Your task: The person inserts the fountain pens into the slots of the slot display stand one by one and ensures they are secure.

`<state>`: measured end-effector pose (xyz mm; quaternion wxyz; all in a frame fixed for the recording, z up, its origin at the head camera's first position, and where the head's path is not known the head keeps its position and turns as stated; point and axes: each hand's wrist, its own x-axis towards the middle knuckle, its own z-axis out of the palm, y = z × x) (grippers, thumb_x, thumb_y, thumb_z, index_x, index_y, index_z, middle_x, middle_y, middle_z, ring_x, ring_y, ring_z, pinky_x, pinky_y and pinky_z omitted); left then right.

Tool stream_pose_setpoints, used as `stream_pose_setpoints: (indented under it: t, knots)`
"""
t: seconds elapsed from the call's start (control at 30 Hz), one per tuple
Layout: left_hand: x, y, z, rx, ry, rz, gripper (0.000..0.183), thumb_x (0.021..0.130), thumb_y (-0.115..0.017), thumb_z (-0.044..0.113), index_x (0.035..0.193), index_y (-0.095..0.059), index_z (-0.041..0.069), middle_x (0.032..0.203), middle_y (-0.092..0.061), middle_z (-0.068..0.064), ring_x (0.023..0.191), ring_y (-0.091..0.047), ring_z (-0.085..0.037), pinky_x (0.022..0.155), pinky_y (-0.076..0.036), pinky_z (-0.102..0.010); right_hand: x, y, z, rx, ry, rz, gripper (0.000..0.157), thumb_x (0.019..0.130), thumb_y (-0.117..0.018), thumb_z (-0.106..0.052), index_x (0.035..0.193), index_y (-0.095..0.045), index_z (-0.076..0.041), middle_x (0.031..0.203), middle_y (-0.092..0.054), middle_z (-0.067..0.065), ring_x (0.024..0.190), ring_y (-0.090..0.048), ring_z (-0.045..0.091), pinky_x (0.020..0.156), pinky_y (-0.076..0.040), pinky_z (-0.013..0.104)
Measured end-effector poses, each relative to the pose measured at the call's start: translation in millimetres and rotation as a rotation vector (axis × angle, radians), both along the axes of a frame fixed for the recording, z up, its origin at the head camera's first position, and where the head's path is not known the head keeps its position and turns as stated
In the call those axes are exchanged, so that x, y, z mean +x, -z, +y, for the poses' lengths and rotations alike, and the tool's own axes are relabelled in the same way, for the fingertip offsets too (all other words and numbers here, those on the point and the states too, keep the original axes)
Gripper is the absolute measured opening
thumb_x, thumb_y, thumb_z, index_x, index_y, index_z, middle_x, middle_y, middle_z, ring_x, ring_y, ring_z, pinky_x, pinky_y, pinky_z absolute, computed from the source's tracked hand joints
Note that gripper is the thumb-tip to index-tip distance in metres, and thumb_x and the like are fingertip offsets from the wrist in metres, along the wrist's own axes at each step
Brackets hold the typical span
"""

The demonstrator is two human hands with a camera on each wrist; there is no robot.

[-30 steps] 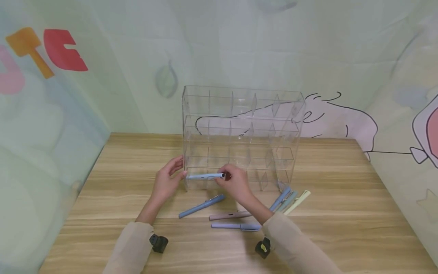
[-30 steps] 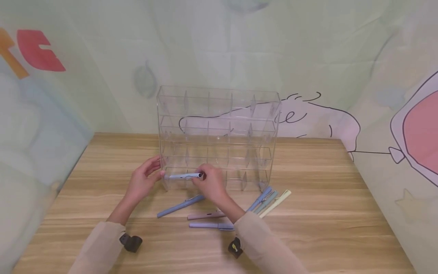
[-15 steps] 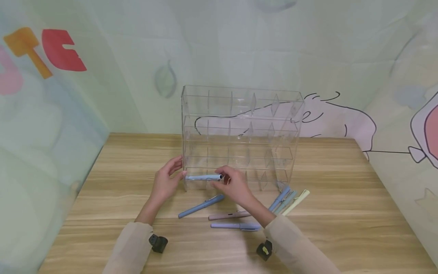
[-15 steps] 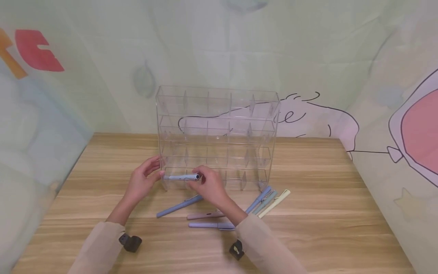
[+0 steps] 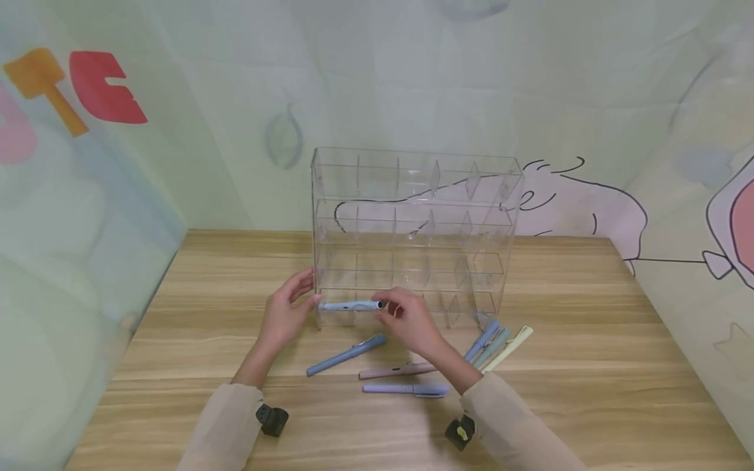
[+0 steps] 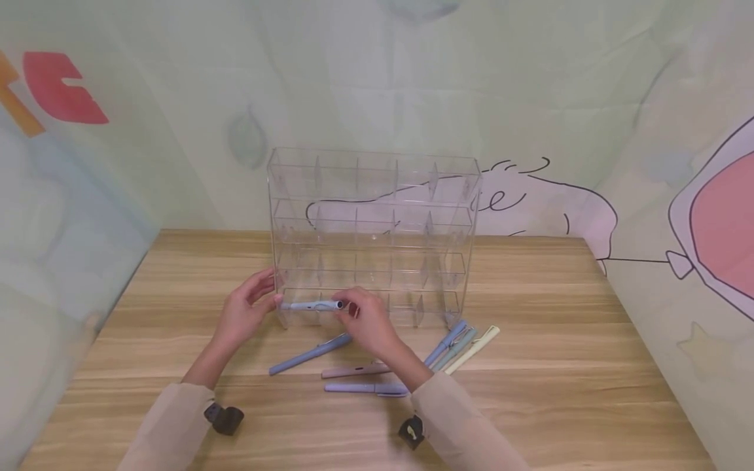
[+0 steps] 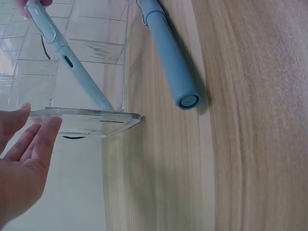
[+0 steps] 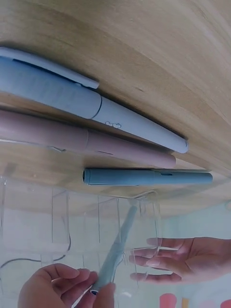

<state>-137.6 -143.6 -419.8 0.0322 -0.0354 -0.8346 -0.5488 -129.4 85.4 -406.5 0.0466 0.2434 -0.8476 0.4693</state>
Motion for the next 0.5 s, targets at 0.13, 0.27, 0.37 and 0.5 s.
stream_pose_setpoints:
  t: [0.13, 0.27, 0.37, 0.5]
  knots:
    - [0.1, 0.0, 0.2, 0.003, -0.004, -0.002, 0.049, 0.085, -0.06, -0.003, 0.131, -0.044, 0.0, 0.122, -0.053, -0.021, 0.114, -0.051, -0.031, 0.089, -0.05, -0.026, -1.2, 1.1, -0.3, -0.031, 0.025, -0.082, 0.017, 0.081, -0.068, -0.004, 0.097, -0.065, 0.002, 0.076, -0.062, 0.003, 0.065, -0.053, 0.012, 0.056, -0.05, 0.021]
    - [-0.1, 0.3, 0.1, 0.005, -0.005, 0.001, 0.049, 0.085, -0.061, -0.003, 0.131, -0.044, -0.001, 0.122, -0.054, -0.021, 0.114, -0.051, -0.031, 0.09, -0.049, -0.026, -2.2, 2.5, -0.7, -0.042, 0.054, -0.138, 0.017, 0.083, -0.067, -0.009, 0.097, -0.065, 0.0, 0.076, -0.063, 0.002, 0.066, -0.054, 0.011, 0.057, -0.051, 0.02]
    - [-0.4, 0.6, -0.1, 0.006, -0.006, 0.004, 0.049, 0.085, -0.061, -0.003, 0.131, -0.044, -0.001, 0.121, -0.054, -0.021, 0.114, -0.051, -0.031, 0.091, -0.049, -0.027, -2.6, 3.1, -1.3, -0.051, 0.059, -0.145, 0.016, 0.084, -0.066, -0.01, 0.096, -0.065, 0.001, 0.077, -0.064, 0.003, 0.066, -0.056, 0.011, 0.057, -0.051, 0.02]
    - [-0.7, 1.0, -0.2, 0.008, -0.005, 0.005, 0.049, 0.085, -0.061, -0.003, 0.131, -0.044, -0.001, 0.121, -0.054, -0.021, 0.114, -0.051, -0.031, 0.091, -0.049, -0.027, -3.2, 4.1, -1.9, -0.064, 0.066, -0.159, 0.015, 0.084, -0.066, -0.01, 0.095, -0.066, 0.0, 0.075, -0.064, 0.003, 0.064, -0.055, 0.009, 0.055, -0.05, 0.019]
